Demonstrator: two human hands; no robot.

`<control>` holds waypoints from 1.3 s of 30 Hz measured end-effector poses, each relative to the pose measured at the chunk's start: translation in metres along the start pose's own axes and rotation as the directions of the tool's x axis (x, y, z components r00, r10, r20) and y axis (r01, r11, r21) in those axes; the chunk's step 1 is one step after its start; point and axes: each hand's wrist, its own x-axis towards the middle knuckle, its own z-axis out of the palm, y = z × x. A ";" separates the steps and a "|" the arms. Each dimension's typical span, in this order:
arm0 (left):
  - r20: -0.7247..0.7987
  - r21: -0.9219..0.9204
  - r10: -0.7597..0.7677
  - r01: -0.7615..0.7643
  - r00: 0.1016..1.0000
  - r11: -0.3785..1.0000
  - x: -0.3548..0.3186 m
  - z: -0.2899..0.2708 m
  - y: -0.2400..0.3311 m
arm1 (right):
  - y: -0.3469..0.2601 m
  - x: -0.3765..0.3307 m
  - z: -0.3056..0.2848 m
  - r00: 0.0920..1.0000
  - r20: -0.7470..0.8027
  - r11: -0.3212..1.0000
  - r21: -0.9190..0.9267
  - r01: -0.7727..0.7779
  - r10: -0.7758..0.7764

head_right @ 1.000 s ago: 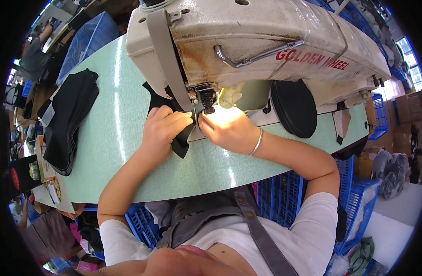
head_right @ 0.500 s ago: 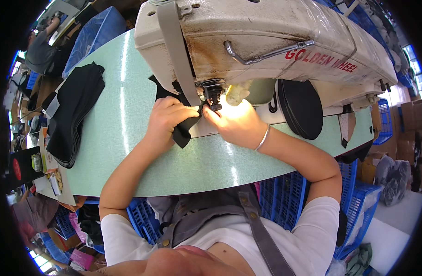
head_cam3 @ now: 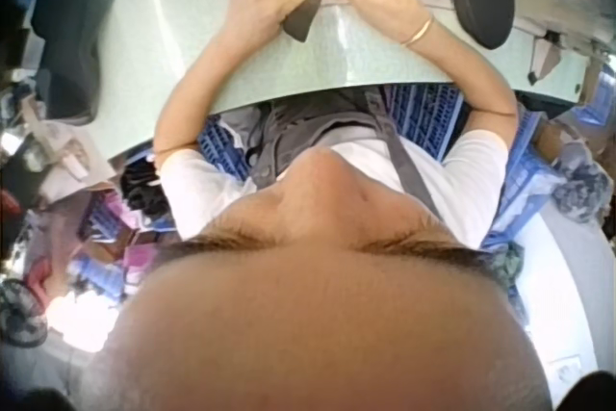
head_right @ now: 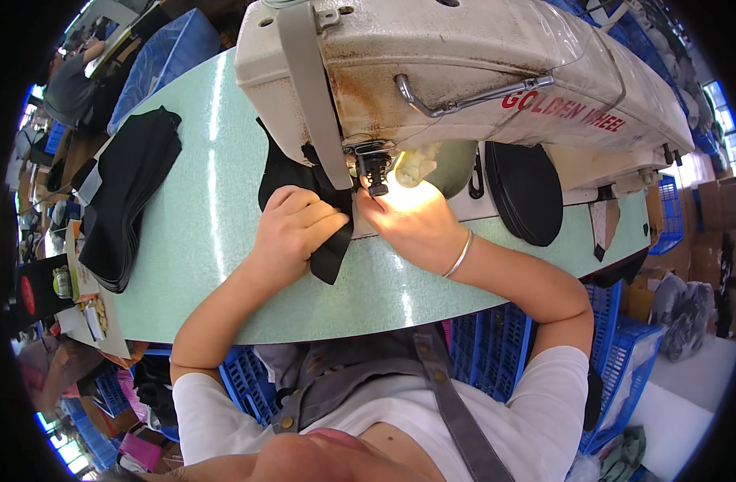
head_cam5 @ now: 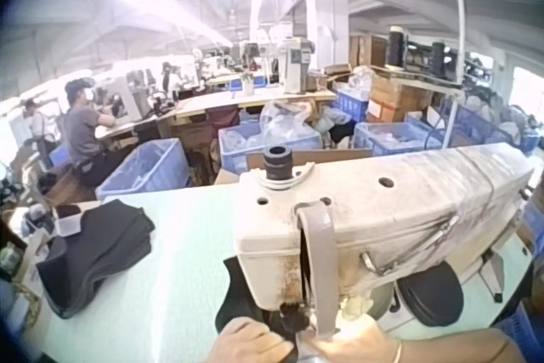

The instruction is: The person sews pieces of fabric together using a sewing machine.

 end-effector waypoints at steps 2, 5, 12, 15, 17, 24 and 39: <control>-0.003 -0.004 -0.007 0.007 1.000 1.000 0.001 0.001 0.000 | 0.000 0.001 0.001 1.000 -0.007 1.000 0.010 -0.005 0.005; -0.017 0.005 -0.011 0.011 1.000 1.000 0.004 0.001 -0.001 | 0.001 0.001 0.004 1.000 -0.016 1.000 0.018 -0.019 0.019; -0.091 0.070 0.031 -0.025 0.995 0.997 0.003 0.005 -0.002 | -0.003 -0.003 -0.008 0.988 0.107 0.988 0.091 -0.125 0.115; -0.061 0.116 -0.002 0.009 0.998 0.993 0.000 -0.003 0.005 | 0.004 -0.007 -0.025 0.977 0.145 0.963 -0.242 -0.118 0.156; -0.049 0.126 0.001 0.005 0.999 0.992 -0.001 -0.003 0.007 | 0.012 -0.001 -0.029 0.997 -0.068 0.954 -0.296 -0.045 0.026; 0.031 0.033 -0.034 0.033 0.999 0.999 0.001 -0.002 0.004 | 0.014 0.001 -0.004 0.982 0.021 0.958 -0.220 0.185 -0.186; -0.059 -0.119 -0.079 0.072 0.995 0.990 0.005 0.006 -0.007 | 0.013 0.001 0.008 0.983 -0.109 0.988 -0.061 0.142 -0.148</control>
